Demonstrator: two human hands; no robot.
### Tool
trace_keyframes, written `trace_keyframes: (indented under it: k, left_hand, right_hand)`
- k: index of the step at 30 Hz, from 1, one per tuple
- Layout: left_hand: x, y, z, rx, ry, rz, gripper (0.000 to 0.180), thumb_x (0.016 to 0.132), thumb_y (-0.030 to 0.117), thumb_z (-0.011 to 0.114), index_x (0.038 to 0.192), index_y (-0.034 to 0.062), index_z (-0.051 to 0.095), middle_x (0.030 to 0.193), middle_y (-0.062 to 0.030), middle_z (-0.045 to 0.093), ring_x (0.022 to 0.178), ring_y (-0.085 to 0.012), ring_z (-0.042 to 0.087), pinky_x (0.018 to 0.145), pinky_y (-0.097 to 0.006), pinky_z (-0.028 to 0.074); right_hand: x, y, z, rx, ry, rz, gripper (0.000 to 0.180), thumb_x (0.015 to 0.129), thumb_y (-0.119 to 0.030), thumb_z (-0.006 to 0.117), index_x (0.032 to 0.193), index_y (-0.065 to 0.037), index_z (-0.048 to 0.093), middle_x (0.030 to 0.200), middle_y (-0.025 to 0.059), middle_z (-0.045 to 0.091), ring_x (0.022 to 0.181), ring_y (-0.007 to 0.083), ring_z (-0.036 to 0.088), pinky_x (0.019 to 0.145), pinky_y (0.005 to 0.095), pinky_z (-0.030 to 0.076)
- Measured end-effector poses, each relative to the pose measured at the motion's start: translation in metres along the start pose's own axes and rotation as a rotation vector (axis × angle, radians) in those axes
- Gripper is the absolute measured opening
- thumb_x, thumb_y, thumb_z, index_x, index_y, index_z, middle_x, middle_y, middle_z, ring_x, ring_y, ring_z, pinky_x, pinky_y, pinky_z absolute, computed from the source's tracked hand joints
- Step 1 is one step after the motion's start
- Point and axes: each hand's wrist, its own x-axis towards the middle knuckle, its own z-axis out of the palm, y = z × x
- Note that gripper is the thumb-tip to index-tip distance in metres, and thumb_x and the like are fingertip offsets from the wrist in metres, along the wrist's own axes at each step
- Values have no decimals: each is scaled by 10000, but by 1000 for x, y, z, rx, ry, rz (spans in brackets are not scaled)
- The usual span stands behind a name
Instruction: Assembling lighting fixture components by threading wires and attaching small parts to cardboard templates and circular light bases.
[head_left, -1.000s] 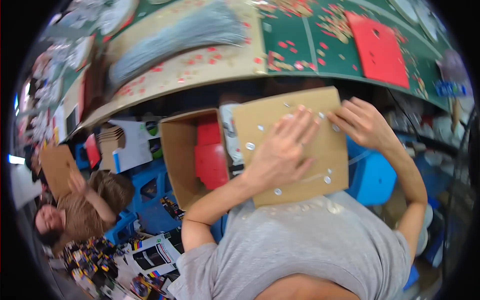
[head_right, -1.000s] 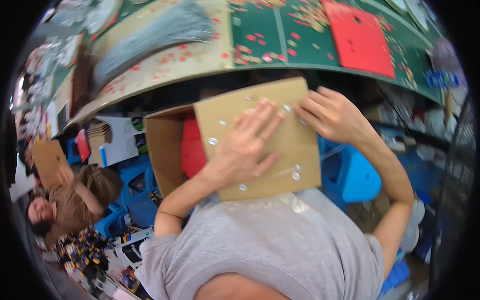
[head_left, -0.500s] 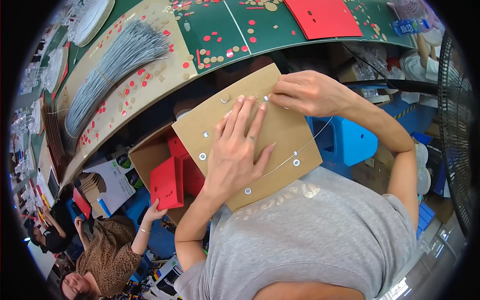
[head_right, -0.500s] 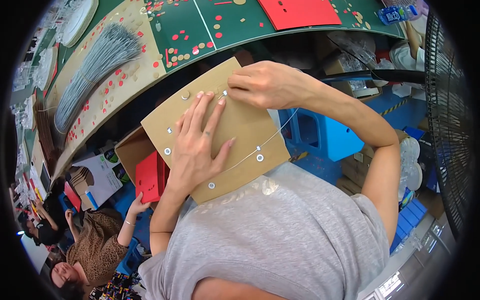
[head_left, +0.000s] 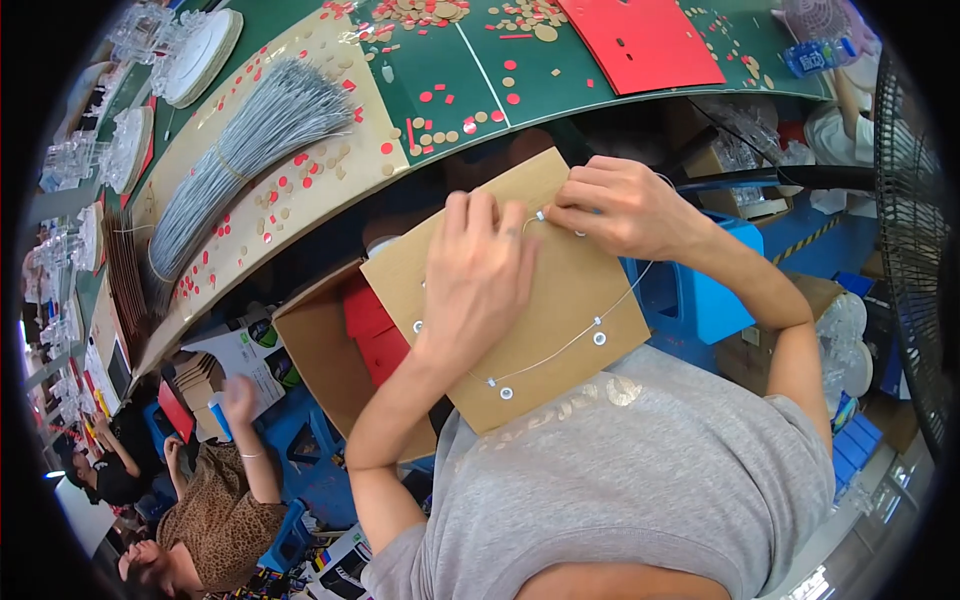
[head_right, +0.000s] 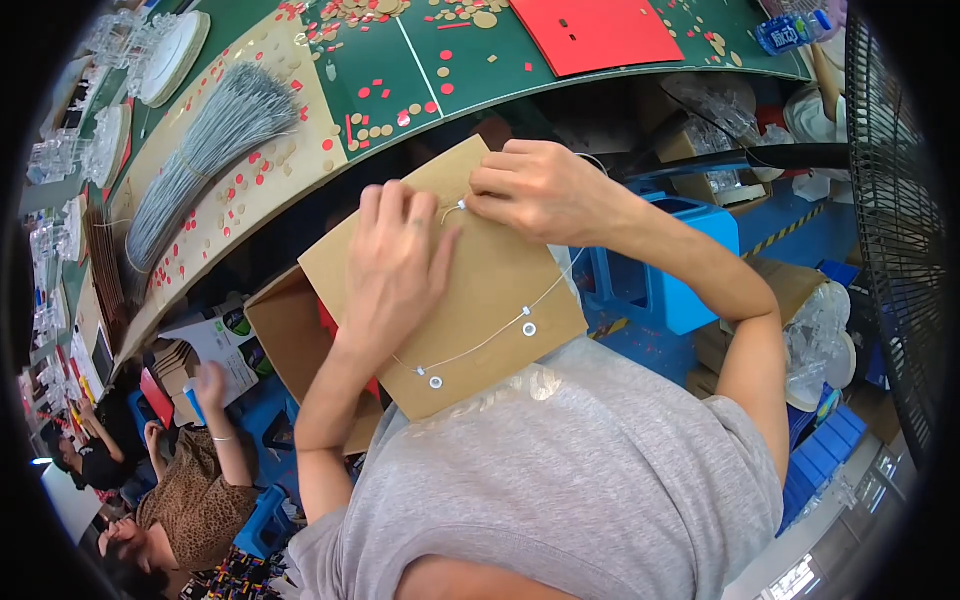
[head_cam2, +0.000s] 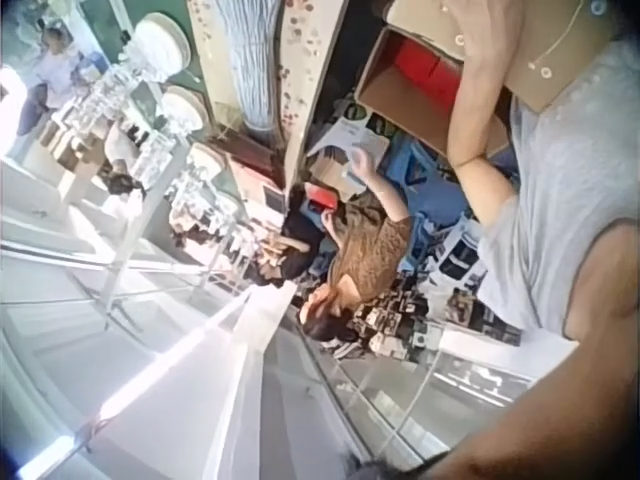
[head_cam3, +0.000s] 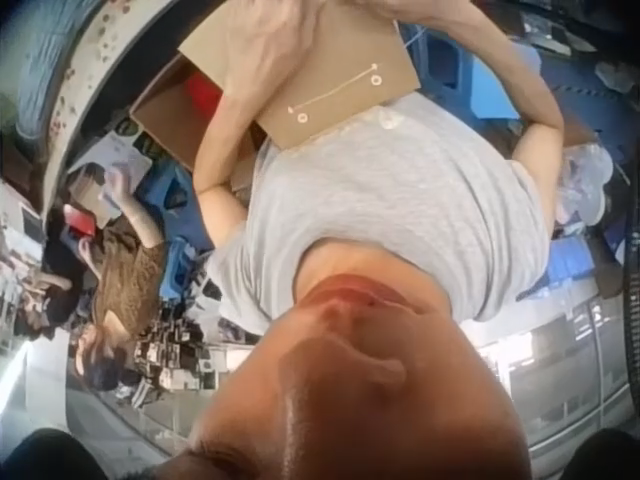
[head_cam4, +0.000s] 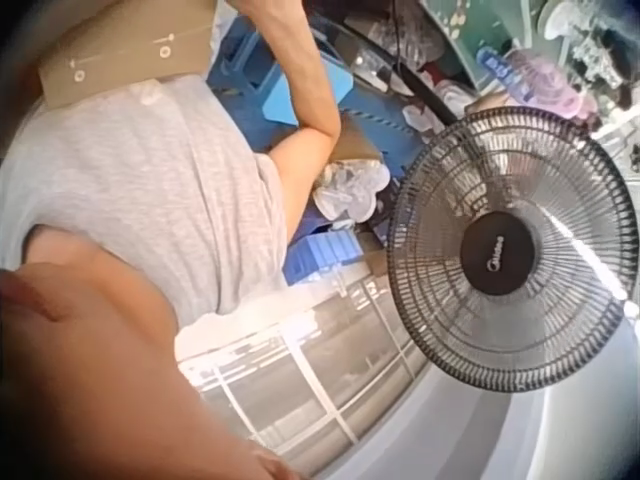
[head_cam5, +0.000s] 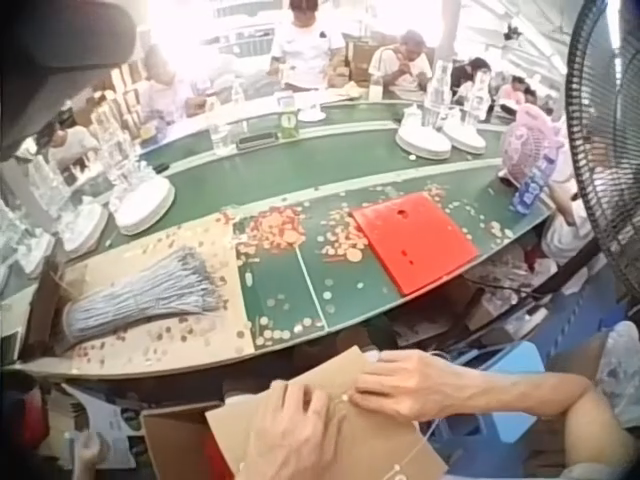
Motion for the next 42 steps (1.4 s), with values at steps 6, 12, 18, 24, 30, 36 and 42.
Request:
trace_keyframes:
  k: [6,12,18,24,30,36,42]
  left_hand:
    - [14,-5,9,330,-6,250,175,770,47,648,938,-1,649,962,-119,549,924,-265,527,752,-383,412]
    - [-6,-14,-9,244,-18,207,157,735,13,661,891,6,641,1030,-129,592,1062,-282,583,897,-411,445]
    - [-64,-53,-18,-64,145,-35,89,808,-78,641,802,-15,579,1254,-160,621,1338,-372,542,1168,-637,269]
    - [-65,-61,-11,-199,254,53,82,820,-69,637,824,-19,573,1273,-183,581,1326,-375,538,1168,-637,265]
    - [-80,-49,8,-900,496,-369,493,942,51,570,1415,51,430,1408,-181,494,1313,-271,515,1104,-418,411]
    - [-74,-31,2,-1278,440,-530,818,881,-6,594,1608,81,230,1443,-157,469,1293,-246,543,1084,-378,441]
    - [-75,-36,5,-1288,462,-507,853,866,-50,594,1618,71,210,1385,-152,538,1257,-238,579,1056,-371,469]
  right_hand:
    - [-6,-47,12,-110,153,183,326,710,-79,735,1019,28,734,1007,101,680,916,245,679,733,351,544]
    - [-11,-57,8,-4,200,338,280,734,-39,788,1004,25,744,969,108,706,857,264,690,741,372,556]
    - [15,-52,8,39,216,276,291,713,-85,813,984,-5,741,951,88,696,831,248,676,695,357,542]
    - [54,-56,47,302,241,110,310,724,-45,749,1034,-47,743,856,54,630,763,212,638,626,324,530]
    - [57,-56,45,337,198,69,393,734,-40,699,1125,-56,738,820,56,589,734,210,620,606,339,528]
    - [59,-49,38,395,32,57,442,765,-25,674,1205,-52,707,896,95,577,782,244,615,661,372,529]
    - [64,-45,18,436,-257,112,499,771,-23,662,1269,-58,671,1041,118,582,895,290,643,763,418,540]
